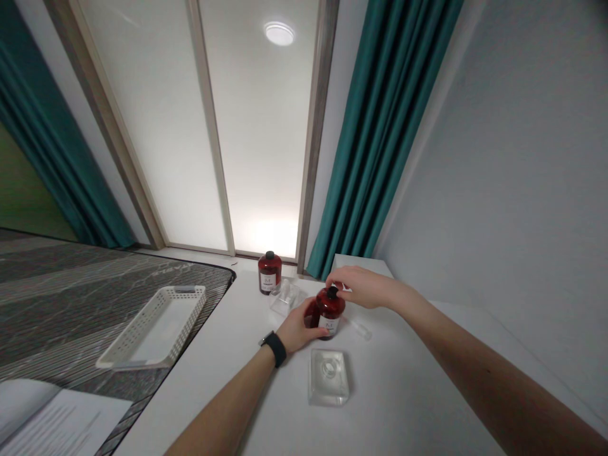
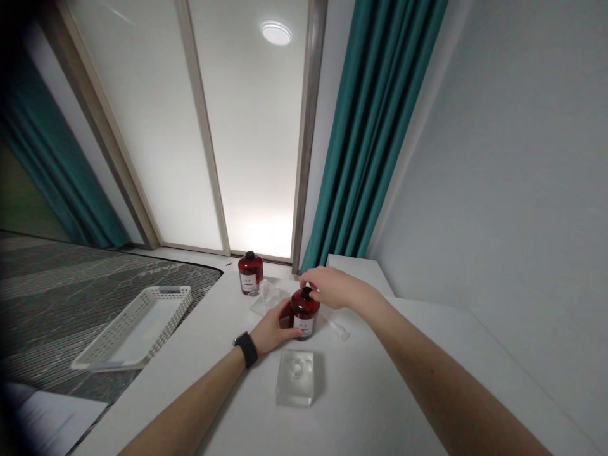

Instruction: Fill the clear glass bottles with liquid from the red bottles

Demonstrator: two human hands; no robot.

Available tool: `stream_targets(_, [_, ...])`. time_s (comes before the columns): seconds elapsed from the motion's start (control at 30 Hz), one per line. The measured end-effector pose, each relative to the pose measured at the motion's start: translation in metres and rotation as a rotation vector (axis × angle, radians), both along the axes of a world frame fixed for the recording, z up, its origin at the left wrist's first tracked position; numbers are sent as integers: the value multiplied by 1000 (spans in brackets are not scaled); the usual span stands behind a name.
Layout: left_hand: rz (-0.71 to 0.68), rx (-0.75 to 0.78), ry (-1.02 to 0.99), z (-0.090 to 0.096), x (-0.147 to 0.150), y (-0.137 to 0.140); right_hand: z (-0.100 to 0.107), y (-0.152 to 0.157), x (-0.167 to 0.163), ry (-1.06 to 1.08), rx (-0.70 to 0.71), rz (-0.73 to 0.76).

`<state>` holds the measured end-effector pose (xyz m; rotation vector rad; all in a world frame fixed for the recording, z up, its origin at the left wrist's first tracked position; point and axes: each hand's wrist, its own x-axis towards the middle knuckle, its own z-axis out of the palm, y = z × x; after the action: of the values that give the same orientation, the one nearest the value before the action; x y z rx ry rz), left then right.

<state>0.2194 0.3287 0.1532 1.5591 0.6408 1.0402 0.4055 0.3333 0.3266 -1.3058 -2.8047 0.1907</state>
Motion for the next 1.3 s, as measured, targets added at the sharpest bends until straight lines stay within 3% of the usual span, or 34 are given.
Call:
stream_targets(0.17, [20, -1, 26, 1, -1, 0, -5, 0, -6, -7, 65, -113])
stream_targets(0.37, [15, 33, 43, 3, -1, -1, -3, -2, -5, -9, 21, -43])
stream_targets(0.57, [38, 35, 56, 2, -1, -2, -7, -3, -15, -28, 72, -150])
stream_targets(0.83, [38, 29, 51, 4, -1, -2, 4, -6, -12, -61, -20, -85])
stream_targets(1.1, [74, 26, 36, 4, 1, -3, -4, -8, -17, -79, 6, -142])
stream_targets(1.3, [20, 25, 25, 0, -2, 0, -2, -8, -13, -45, -27, -78])
